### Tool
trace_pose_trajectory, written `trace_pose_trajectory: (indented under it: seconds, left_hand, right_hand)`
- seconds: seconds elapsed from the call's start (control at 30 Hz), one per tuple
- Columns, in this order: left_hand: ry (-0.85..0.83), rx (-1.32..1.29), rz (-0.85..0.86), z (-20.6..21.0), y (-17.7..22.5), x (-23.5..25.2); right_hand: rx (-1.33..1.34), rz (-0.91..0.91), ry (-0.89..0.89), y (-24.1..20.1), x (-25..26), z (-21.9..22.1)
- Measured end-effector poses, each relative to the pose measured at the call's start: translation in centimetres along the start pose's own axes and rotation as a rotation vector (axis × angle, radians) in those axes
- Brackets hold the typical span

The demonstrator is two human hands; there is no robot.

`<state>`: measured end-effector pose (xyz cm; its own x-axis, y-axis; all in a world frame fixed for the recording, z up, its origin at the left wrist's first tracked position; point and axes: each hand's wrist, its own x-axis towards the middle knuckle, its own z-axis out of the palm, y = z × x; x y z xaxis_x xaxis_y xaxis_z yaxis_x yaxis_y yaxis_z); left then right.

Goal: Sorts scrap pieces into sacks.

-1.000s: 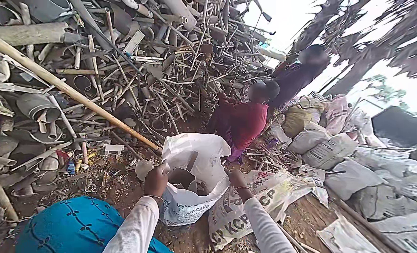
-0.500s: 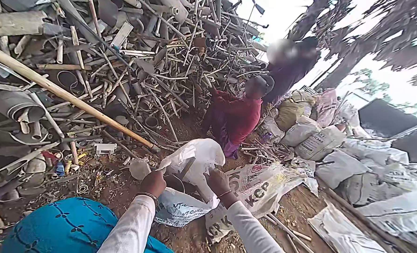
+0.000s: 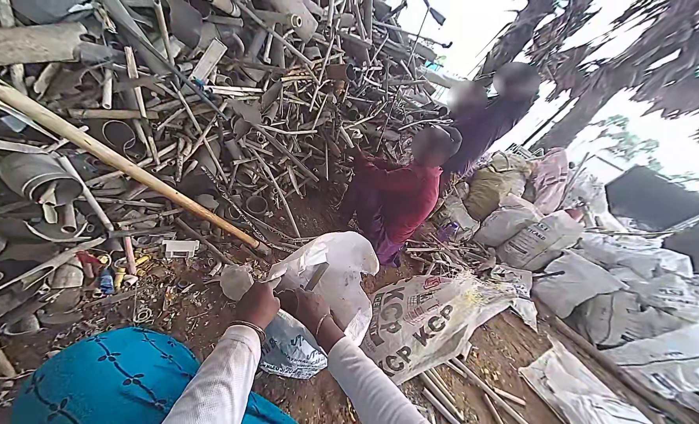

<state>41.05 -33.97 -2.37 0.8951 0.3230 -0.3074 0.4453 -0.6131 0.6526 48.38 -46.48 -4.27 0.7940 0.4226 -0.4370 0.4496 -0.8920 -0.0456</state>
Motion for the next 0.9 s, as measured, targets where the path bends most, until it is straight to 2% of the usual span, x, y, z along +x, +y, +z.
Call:
trace_pose_trajectory:
  seconds: [0.23,0.4,0.6,0.67,0.8,0.9]
  left_hand:
    - [0.040,-0.066,0.002,0.0,-0.2,-0.2]
    - [0.098,-0.073,0.018,-0.2,-0.2,-0.4]
    - [0.200,-0.106,0.060,-0.3,-0.1,-0.9]
    - [0.304,-0.170,0.075,-1.0,-0.1,-1.5]
    - [0.716,-0.416,0.217,-2.4,-1.4,-3.3]
    - [0.855,-0.476,0.267,-6.2,-3.5,-7.2]
  right_hand:
    - [-0.135,0.119,0.032,-1.5,-3.3,-3.7]
    - [-0.093,0.034,0.045,-1.6,-3.0,-4.5]
    - [-0.081,-0.011,0.092,-2.2,-5.8,-6.5]
    - [-0.035,-0.036,0.125,-2.7,-6.7,-7.4]
    - [0.066,-0.147,0.249,-2.9,-7.5,-8.0]
    - [0.061,-0.256,0.403,-2.7,-7.0,-7.7]
